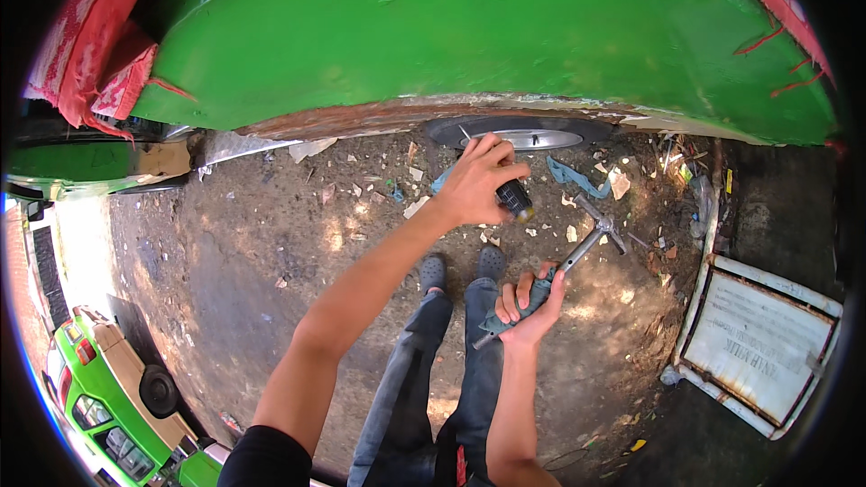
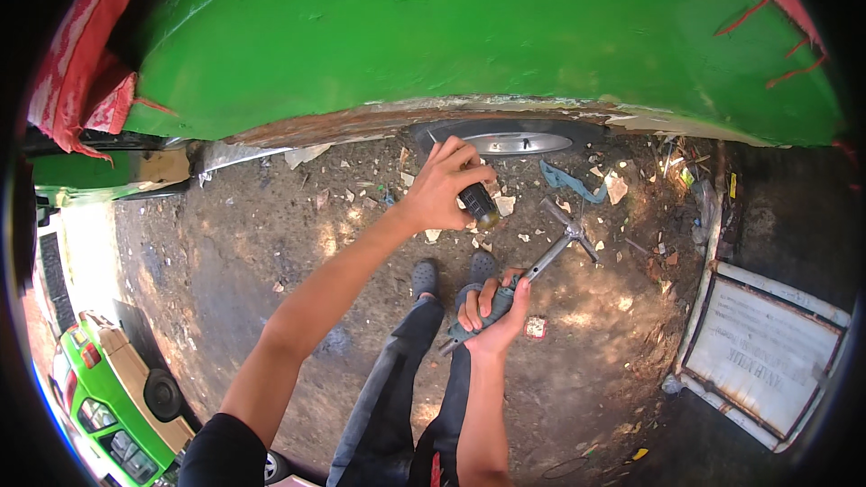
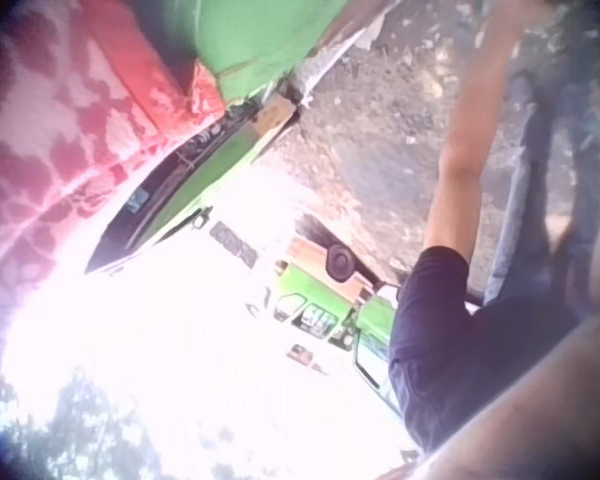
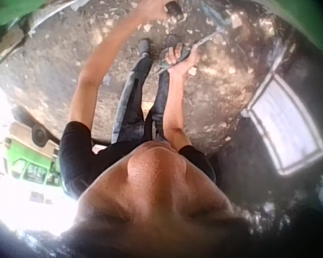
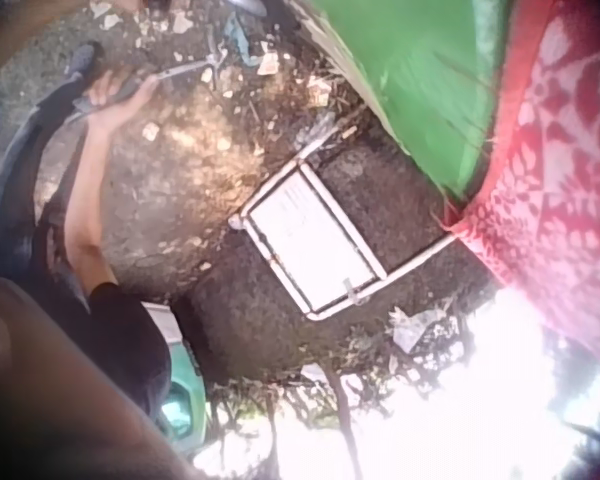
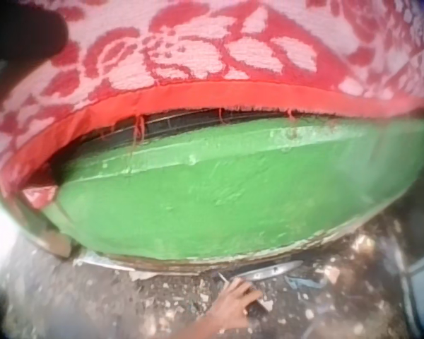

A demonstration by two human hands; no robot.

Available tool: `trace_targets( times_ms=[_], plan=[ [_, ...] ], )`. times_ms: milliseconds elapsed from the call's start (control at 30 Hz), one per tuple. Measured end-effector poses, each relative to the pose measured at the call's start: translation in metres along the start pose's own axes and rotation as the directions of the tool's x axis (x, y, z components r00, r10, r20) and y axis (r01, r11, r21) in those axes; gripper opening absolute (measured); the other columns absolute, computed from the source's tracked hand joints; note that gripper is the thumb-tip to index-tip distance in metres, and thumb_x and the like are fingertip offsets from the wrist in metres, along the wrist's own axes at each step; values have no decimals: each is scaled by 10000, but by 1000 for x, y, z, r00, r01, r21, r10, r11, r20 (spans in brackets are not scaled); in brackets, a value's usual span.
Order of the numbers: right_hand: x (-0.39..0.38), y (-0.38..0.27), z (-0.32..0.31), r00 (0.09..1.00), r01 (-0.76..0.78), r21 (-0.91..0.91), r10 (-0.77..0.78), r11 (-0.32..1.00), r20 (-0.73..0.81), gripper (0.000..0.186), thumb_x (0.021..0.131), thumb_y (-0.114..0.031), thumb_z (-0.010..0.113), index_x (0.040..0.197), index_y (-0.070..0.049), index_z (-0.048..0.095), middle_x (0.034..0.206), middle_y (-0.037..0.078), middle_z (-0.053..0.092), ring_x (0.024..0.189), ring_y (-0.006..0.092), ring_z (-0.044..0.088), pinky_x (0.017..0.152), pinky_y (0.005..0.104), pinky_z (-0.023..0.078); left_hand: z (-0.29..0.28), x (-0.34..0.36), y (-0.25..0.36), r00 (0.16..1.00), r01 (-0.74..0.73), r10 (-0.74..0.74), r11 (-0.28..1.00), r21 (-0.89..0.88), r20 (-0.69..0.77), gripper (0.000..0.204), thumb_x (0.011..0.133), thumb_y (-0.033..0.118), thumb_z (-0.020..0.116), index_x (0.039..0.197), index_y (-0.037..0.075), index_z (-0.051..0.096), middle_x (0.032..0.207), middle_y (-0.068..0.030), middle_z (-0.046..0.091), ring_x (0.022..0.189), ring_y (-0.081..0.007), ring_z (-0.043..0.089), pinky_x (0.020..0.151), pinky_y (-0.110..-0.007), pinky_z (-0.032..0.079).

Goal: The person uses a hammer and a screwdriver to tap and pry along the lower edge of a green vehicle panel. They then place the tools on a metal step and spray a lubricant from a can onto the step area.

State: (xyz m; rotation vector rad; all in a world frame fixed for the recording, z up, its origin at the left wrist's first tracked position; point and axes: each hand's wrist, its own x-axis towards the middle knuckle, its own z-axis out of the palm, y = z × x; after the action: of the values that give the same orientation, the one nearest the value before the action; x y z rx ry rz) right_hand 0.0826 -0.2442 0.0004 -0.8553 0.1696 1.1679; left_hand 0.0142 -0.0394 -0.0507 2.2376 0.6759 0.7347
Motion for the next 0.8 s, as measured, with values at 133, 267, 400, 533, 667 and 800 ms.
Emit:
trace_targets(
  times_ms=[133, 267, 400, 533, 667, 800],
  plan=[
    [-3, -10, 1, 999, -31, -62, 29, 998, -26, 363, 1062, -524, 411, 961, -175, 396, 545, 0, 364, 355, 109, 304, 323, 263, 275, 10, 10, 6, 998, -59, 59, 998, -13, -35, 384, 525, -19, 757, 880, 101, 672, 916, -34, 574, 999, -272, 551, 894, -422, 434],
    [3, -24, -6, 1000, -23, -96, 23, 995, 4, 336, 1071, -495, 405, 968, -176, 412, 550, -8, 359, 358, 102, 291, 316, 258, 274, 16, 26, 5, 984, -26, -1, 988, -152, -176, 319, 595, -112, 712, 860, 43, 625, 865, -87, 575, 909, -307, 561, 887, -425, 437],
    [10, -34, -3, 998, -42, -115, 35, 993, -58, 324, 1076, -485, 401, 973, -178, 416, 552, -13, 360, 361, 99, 290, 316, 251, 277, 10, 41, 12, 980, -58, 35, 992, -111, -198, 326, 585, -86, 738, 856, 47, 615, 863, -72, 559, 922, -292, 561, 877, -420, 434],
    [16, -39, -4, 998, -54, -113, 53, 992, -18, 326, 1076, -484, 402, 967, -177, 414, 551, -12, 362, 363, 100, 291, 318, 250, 279, 12, 48, 22, 962, -65, 38, 993, -95, -270, 328, 566, -90, 733, 829, 48, 595, 857, -57, 559, 900, -276, 561, 866, -408, 430],
    [22, -48, -6, 998, -67, -129, 68, 989, 0, 330, 1075, -486, 402, 961, -177, 411, 550, -12, 360, 360, 100, 286, 316, 251, 276, 15, 50, 35, 937, -98, 51, 988, -118, -346, 322, 556, -84, 735, 808, 54, 590, 864, -45, 571, 888, -266, 563, 852, -405, 429],
    [24, -57, -5, 994, -99, -126, 103, 987, 26, 333, 1075, -487, 403, 956, -176, 407, 549, -13, 359, 356, 100, 283, 314, 252, 275, 15, 54, 28, 914, -76, 29, 992, -101, -404, 313, 559, -70, 737, 804, 58, 589, 865, -45, 574, 885, -265, 569, 832, -412, 425]
  ],
)
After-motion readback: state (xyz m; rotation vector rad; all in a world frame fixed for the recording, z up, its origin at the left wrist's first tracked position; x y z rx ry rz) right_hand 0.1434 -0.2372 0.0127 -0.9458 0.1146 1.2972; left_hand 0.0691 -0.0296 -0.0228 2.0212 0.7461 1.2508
